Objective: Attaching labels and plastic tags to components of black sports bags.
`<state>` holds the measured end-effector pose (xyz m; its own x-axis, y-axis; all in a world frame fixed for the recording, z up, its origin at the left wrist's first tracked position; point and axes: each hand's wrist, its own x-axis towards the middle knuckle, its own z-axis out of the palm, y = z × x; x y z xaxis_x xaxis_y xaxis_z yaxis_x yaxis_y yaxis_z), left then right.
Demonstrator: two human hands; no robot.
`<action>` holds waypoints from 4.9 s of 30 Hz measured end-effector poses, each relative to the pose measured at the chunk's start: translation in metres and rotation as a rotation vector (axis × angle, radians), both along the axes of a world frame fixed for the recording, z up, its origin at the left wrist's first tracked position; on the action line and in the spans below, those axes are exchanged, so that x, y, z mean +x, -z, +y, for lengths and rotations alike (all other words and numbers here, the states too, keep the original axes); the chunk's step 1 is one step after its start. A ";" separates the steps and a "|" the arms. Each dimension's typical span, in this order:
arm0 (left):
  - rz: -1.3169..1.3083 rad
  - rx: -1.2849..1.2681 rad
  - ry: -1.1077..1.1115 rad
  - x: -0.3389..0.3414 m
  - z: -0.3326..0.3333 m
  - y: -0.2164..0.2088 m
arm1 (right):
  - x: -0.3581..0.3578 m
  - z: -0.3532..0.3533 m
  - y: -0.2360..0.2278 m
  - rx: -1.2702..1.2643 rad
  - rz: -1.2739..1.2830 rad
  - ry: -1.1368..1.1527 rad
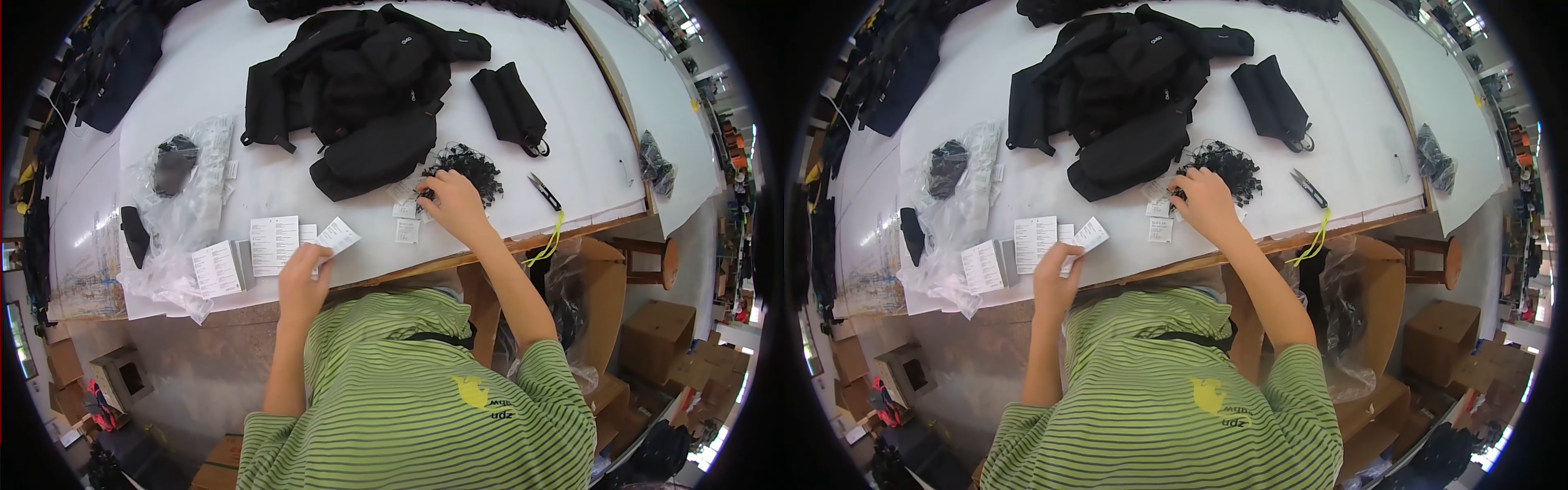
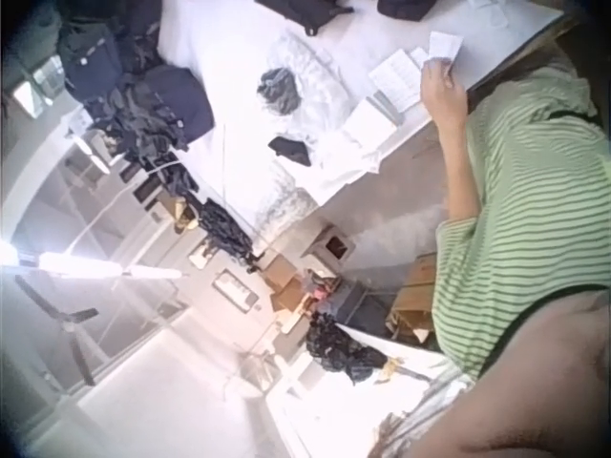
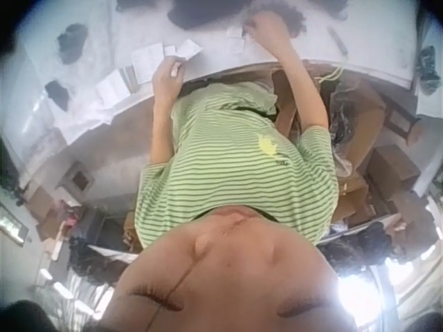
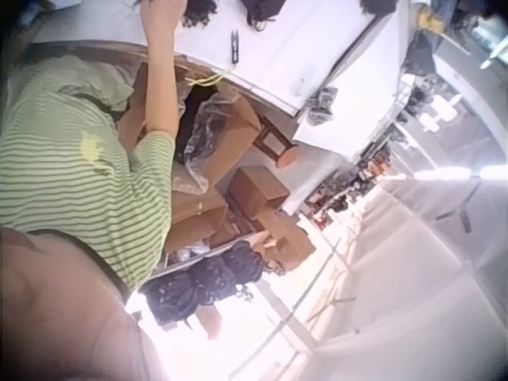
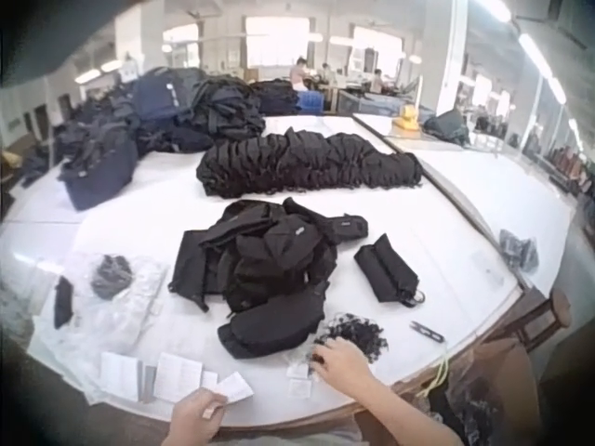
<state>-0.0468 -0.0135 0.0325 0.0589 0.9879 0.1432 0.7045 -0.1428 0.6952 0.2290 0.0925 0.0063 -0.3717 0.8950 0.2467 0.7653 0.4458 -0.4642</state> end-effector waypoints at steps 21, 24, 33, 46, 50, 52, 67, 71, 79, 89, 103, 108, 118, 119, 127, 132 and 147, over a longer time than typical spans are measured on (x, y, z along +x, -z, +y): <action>0.110 0.002 -0.022 0.014 0.021 0.024 | 0.017 0.006 -0.127 0.191 0.536 0.163; 0.033 0.049 -0.088 0.007 0.036 0.017 | 0.005 -0.012 -0.137 0.061 1.015 0.312; -0.833 -0.242 -0.071 0.046 0.026 -0.058 | -0.053 -0.067 -0.098 -0.412 0.937 0.133; -0.522 -0.053 -0.064 0.066 0.009 -0.056 | -0.072 -0.069 -0.090 -0.286 0.702 0.117; -0.474 0.057 -0.066 0.069 0.007 -0.056 | -0.071 -0.071 -0.091 -0.560 1.006 0.159; -0.485 0.049 -0.043 0.066 0.008 -0.057 | -0.059 -0.066 -0.084 -0.817 1.098 0.062; -0.581 0.026 0.245 0.090 0.035 -0.042 | -0.013 -0.061 -0.061 -0.979 1.196 -0.119; -0.521 0.081 0.314 0.119 0.082 -0.032 | 0.014 -0.060 -0.065 -0.834 1.247 0.067; 0.236 0.347 0.140 0.161 0.196 0.022 | 0.033 -0.071 -0.062 -0.767 1.167 0.149; -0.063 0.351 0.354 0.126 0.113 -0.032 | 0.029 -0.072 -0.057 -0.644 0.850 0.312; -0.333 -0.112 -0.213 0.048 -0.024 -0.056 | -0.055 -0.083 -0.083 -0.538 0.609 -0.142; -0.533 -0.113 -0.244 0.043 -0.023 -0.054 | -0.064 -0.088 -0.082 -0.410 0.615 -0.165; -0.643 -0.073 -0.141 0.037 -0.024 -0.052 | -0.065 -0.101 -0.082 -0.638 0.693 -0.028; -0.652 -0.079 -0.130 0.037 -0.023 -0.051 | -0.065 -0.100 -0.080 -0.658 0.685 -0.025; -0.703 -0.303 -0.195 0.034 -0.023 -0.040 | -0.069 -0.094 -0.046 -0.843 1.179 0.010; -0.635 -0.306 -0.053 0.038 -0.028 -0.042 | -0.057 -0.091 -0.032 -0.892 1.355 0.104; -0.266 0.079 0.057 0.054 -0.010 -0.031 | -0.055 -0.094 -0.044 -1.012 1.630 -0.012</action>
<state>0.0076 -0.0231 0.0634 0.0640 0.9692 0.2380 0.4879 -0.2384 0.8397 0.1744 -0.0019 0.0501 -0.3595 0.9062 -0.2228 -0.6143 -0.4095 -0.6745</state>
